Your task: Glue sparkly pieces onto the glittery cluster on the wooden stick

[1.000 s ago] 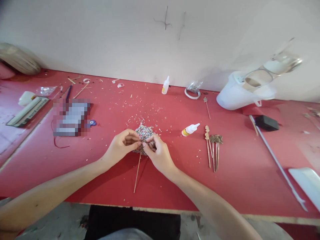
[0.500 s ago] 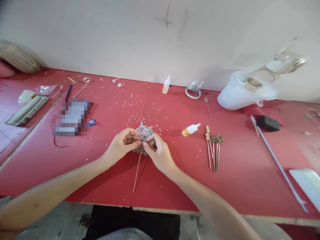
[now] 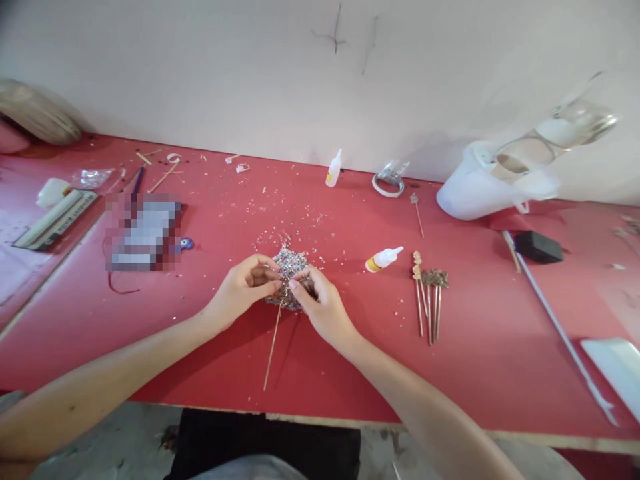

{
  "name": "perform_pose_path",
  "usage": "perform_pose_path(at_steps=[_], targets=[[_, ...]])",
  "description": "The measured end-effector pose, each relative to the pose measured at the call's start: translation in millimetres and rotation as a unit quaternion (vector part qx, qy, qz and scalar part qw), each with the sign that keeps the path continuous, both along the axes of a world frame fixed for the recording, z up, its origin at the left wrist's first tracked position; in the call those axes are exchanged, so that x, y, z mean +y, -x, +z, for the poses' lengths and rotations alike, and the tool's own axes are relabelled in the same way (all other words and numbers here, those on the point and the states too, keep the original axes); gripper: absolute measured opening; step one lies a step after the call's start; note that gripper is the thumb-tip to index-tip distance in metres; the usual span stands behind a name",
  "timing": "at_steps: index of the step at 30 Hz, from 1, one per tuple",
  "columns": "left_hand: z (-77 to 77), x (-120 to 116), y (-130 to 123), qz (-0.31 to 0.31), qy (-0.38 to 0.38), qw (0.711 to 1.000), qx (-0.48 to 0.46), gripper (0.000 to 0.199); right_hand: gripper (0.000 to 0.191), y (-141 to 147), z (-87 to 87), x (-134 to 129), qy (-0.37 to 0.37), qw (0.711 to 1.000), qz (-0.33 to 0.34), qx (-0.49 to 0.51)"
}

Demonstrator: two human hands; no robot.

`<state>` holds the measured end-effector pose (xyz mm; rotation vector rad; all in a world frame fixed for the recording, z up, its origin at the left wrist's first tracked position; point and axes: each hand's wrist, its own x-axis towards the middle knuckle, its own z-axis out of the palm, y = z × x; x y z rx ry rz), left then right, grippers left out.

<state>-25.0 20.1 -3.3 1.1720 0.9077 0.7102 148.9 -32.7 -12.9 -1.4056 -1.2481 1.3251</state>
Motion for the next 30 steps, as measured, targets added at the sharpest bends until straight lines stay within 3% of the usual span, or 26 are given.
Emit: perform_pose_path(at_steps=[15, 30], targets=[[-7.3, 0.6, -0.6, -0.010, 0.002, 1.000, -0.023, 0.024, 0.012, 0.8, 1.4, 0.5, -0.017, 0.997, 0.009, -0.077], [-6.1, -0.7, -0.5, -0.017, -0.013, 1.000, -0.008, 0.024, 0.015, 1.3, 3.7, -0.3, -0.005, 0.996, 0.009, -0.083]])
